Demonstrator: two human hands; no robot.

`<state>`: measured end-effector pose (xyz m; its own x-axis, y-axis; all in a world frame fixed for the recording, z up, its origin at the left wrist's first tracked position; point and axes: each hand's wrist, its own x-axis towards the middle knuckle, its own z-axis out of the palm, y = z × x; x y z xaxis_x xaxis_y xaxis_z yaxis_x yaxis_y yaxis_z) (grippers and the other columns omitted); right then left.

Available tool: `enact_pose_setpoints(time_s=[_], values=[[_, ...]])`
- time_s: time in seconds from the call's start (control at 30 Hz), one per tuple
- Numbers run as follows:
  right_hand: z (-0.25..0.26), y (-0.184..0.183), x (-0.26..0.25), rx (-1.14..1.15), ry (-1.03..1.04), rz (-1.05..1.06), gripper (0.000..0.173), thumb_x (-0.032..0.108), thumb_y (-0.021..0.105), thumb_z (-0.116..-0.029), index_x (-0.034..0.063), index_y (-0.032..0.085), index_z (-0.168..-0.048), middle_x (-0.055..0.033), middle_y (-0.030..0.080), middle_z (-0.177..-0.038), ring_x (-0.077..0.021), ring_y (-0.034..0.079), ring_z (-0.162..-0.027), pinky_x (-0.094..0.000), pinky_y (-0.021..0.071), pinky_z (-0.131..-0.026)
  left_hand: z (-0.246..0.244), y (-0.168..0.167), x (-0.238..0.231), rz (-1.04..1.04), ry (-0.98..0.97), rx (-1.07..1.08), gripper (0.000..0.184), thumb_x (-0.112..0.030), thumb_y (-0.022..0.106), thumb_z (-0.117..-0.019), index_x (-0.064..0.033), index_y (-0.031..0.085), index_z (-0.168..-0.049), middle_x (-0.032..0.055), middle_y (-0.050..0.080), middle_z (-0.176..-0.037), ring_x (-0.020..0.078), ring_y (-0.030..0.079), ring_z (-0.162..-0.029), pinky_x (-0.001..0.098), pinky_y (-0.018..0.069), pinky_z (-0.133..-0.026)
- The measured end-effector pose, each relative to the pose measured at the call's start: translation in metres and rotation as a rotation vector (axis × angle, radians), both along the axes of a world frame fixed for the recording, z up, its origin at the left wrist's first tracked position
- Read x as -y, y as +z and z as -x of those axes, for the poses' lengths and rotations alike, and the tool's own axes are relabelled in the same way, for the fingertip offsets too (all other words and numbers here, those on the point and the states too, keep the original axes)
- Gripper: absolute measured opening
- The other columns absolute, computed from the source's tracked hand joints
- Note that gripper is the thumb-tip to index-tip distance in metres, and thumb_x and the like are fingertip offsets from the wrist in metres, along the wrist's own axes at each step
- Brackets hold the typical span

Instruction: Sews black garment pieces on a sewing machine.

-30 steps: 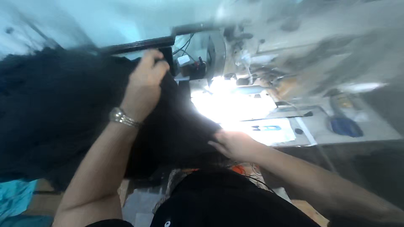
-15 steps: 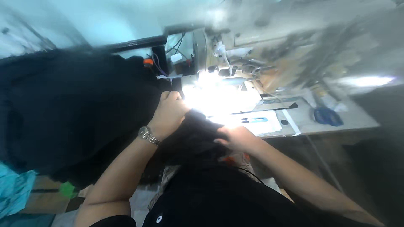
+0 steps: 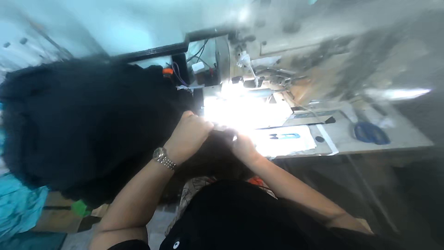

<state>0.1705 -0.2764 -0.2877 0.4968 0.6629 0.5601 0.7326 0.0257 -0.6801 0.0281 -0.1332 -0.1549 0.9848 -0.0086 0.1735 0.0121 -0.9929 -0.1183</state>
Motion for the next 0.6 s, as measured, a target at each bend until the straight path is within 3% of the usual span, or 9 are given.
enact_pose_setpoints(time_s=[0.1, 0.17, 0.23, 0.33, 0.43, 0.6], values=[[-0.006, -0.003, 0.0, -0.016, -0.001, -0.046, 0.02, 0.008, 0.068, -0.095, 0.0039, 0.073, -0.114, -0.009, 0.076, -0.101, -0.0152, 0.075, -0.088, -0.0322, 0.0628, -0.083, -0.01, 0.0, -0.005, 0.04, 0.063, 0.01, 0.013, -0.012, 0.069, -0.0953, -0.0133, 0.077, -0.105, 0.0055, 0.066, -0.084, 0.0245, 0.065, -0.085, 0.0477, 0.0494, -0.095], [-0.008, -0.005, -0.001, -0.038, -0.011, -0.04, 0.018, 0.007, 0.068, -0.0949, 0.0036, 0.075, -0.112, -0.0097, 0.076, -0.101, -0.0153, 0.075, -0.089, -0.0311, 0.0624, -0.083, -0.018, -0.002, -0.006, 0.102, 0.078, 0.06, 0.009, -0.011, 0.067, -0.0957, -0.01, 0.076, -0.099, 0.0075, 0.065, -0.086, 0.0258, 0.065, -0.087, 0.0483, 0.0503, -0.095], [-0.008, -0.002, 0.0, -0.111, -0.022, 0.011, 0.019, 0.006, 0.067, -0.0952, 0.0032, 0.075, -0.112, -0.0103, 0.076, -0.101, -0.0154, 0.074, -0.09, -0.0306, 0.0616, -0.083, -0.026, -0.007, -0.007, 0.238, 0.093, 0.113, 0.008, -0.009, 0.066, -0.0948, -0.0059, 0.073, -0.095, 0.01, 0.062, -0.093, 0.0267, 0.064, -0.09, 0.0463, 0.0532, -0.087], [-0.007, 0.011, 0.001, -0.244, -0.015, 0.112, 0.019, 0.008, 0.064, -0.0975, 0.0028, 0.075, -0.112, -0.0101, 0.076, -0.1, -0.0128, 0.073, -0.09, -0.0295, 0.0595, -0.084, -0.035, -0.01, -0.007, 0.499, 0.146, 0.137, 0.014, -0.004, 0.057, -0.0995, -0.0009, 0.067, -0.108, 0.013, 0.067, -0.103, 0.0244, 0.068, -0.093, 0.0431, 0.0588, -0.081], [-0.011, 0.028, 0.002, -0.502, 0.096, 0.199, 0.016, 0.015, 0.064, -0.1001, 0.0057, 0.076, -0.107, -0.0027, 0.075, -0.091, -0.0032, 0.07, -0.083, -0.0241, 0.0584, -0.079, -0.043, -0.012, -0.006, 0.625, 0.238, 0.12, 0.015, -0.005, 0.05, -0.1032, -0.003, 0.06, -0.115, 0.0132, 0.067, -0.09, 0.0241, 0.068, -0.076, 0.0432, 0.0569, -0.067], [-0.017, 0.034, 0.004, -0.922, 0.318, 0.159, 0.022, 0.021, 0.06, -0.1044, 0.0064, 0.071, -0.117, -0.0022, 0.076, -0.097, -0.0075, 0.072, -0.089, -0.0279, 0.0603, -0.085, -0.054, -0.019, -0.01, 0.544, 0.257, 0.196, 0.016, -0.011, 0.054, -0.1042, -0.0047, 0.06, -0.117, 0.0135, 0.067, -0.088, 0.0271, 0.068, -0.075, 0.0462, 0.0569, -0.064]])
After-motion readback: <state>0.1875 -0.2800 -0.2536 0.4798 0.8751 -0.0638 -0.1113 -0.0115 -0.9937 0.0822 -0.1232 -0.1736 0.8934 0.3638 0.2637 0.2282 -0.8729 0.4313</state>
